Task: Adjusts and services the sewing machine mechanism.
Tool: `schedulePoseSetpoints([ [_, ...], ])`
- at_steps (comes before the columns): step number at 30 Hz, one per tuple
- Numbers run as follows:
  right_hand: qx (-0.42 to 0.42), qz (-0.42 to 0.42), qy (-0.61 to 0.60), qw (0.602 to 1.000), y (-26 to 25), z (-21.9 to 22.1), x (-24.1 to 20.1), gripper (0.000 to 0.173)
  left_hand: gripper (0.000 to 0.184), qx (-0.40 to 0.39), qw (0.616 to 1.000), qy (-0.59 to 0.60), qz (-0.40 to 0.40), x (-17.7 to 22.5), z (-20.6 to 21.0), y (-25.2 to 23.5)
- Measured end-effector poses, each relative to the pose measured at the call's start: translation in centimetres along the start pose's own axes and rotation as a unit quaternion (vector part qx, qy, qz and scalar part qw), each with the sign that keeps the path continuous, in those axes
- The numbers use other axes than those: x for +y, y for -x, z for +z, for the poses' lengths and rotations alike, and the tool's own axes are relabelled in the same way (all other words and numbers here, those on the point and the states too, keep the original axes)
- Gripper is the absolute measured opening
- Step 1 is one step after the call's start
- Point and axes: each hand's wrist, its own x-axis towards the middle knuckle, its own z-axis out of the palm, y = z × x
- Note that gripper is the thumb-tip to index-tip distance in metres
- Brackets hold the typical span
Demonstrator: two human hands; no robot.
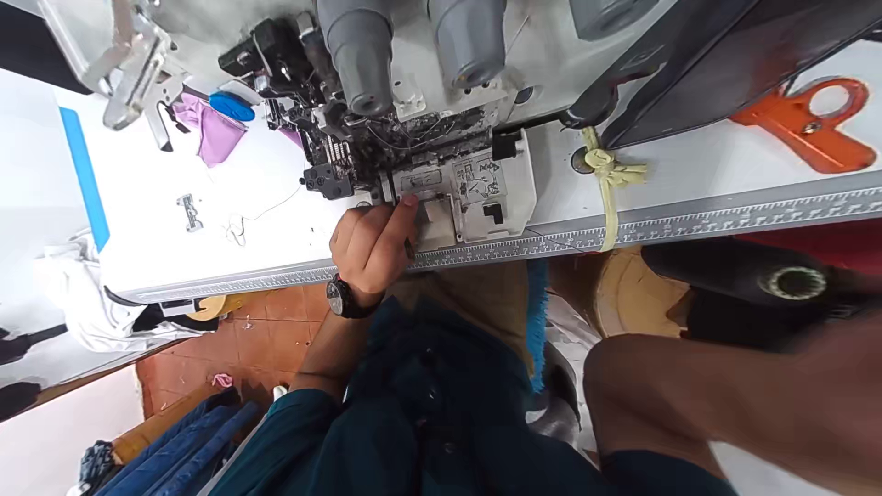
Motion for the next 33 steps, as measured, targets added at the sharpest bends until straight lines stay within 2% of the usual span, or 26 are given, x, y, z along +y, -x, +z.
schedulePoseSetpoints([
  [1,0.0,-0.022,0.029,0.999,-0.9,4.9,-1.5,0.011,0.008,-0.01,1.0,0.007,0.01,0.0,-0.1,0.1],
  [3,-0.03,-0.091,0.07,0.993,-0.8,12.1,-2.0,0.024,0.011,-0.031,0.998,0.03,0.034,-0.1,-0.5,0.2],
  [5,0.009,-0.144,0.104,0.984,0.0,16.1,-1.2,0.022,0.014,-0.049,0.996,0.051,0.047,-0.3,-0.5,0.4],
  [7,0.058,-0.168,0.123,0.976,0.7,17.8,-0.7,0.013,0.015,-0.065,0.995,0.056,0.049,-0.3,-0.8,0.7],
  [9,0.073,-0.167,0.14,0.973,0.8,18.3,-0.5,0.014,0.014,-0.078,0.994,0.059,0.05,-0.7,-1.1,0.6],
  [12,0.044,-0.139,0.167,0.975,1.0,18.4,-0.4,0.024,0.013,-0.119,0.99,0.058,0.055,-1.2,-1.7,0.2],
  [16,0.058,-0.144,0.196,0.968,1.3,19.0,-0.3,0.014,0.016,-0.18,0.98,0.055,0.063,-1.1,-2.4,-0.3],
  [21,0.123,-0.135,0.176,0.967,1.1,19.9,-0.1,0.011,0.015,-0.119,0.991,0.032,0.049,-1.7,-2.2,0.4],
  [24,0.131,-0.115,0.161,0.971,0.8,20.2,0.0,0.01,0.012,-0.086,0.995,0.026,0.033,-1.9,-1.7,1.0],
  [33,0.141,-0.109,0.152,0.972,1.0,20.7,0.3,0.01,0.012,-0.076,0.996,0.013,0.038,-1.7,-1.3,1.1],
])
